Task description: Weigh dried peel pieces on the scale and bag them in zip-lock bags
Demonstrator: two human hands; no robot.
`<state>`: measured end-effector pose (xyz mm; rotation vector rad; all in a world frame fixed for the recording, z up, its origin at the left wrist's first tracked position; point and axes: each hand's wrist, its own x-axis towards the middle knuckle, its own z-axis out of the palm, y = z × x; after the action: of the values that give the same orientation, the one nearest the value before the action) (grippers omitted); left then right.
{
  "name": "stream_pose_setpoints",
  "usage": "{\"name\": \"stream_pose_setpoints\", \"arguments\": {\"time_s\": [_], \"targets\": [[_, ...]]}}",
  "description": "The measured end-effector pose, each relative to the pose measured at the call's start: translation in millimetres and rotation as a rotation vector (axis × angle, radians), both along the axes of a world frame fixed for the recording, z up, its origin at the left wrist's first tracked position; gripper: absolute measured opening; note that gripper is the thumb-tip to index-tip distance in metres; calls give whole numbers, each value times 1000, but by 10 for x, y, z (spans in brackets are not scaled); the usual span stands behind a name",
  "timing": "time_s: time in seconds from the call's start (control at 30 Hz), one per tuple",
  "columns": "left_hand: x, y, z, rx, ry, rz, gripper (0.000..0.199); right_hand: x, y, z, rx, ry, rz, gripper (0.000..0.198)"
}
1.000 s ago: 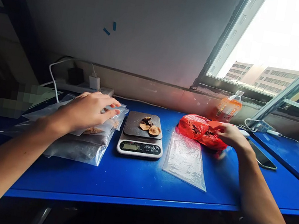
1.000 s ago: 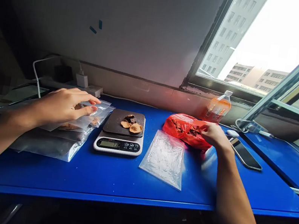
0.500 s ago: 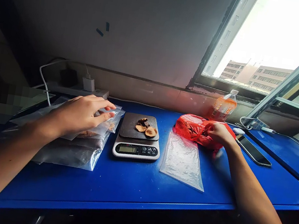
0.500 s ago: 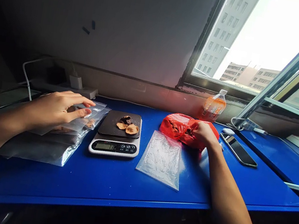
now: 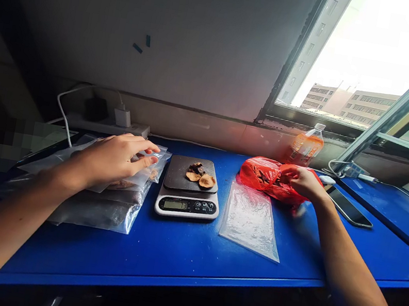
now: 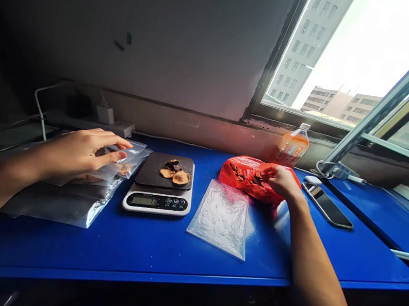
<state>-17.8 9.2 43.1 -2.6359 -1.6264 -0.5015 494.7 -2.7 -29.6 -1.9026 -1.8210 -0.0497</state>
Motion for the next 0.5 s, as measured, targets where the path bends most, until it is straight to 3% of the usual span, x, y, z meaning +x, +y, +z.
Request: {"name": "stream_pose_setpoints", "arguments": {"time_s": [0.27, 0.5], "targets": [[-38, 28, -35, 22, 5, -25, 50, -108, -55, 169, -127, 108, 26, 32], [-22, 16, -44, 35, 21, -28, 47, -309, -329, 391, -62, 162, 65, 20]]}}
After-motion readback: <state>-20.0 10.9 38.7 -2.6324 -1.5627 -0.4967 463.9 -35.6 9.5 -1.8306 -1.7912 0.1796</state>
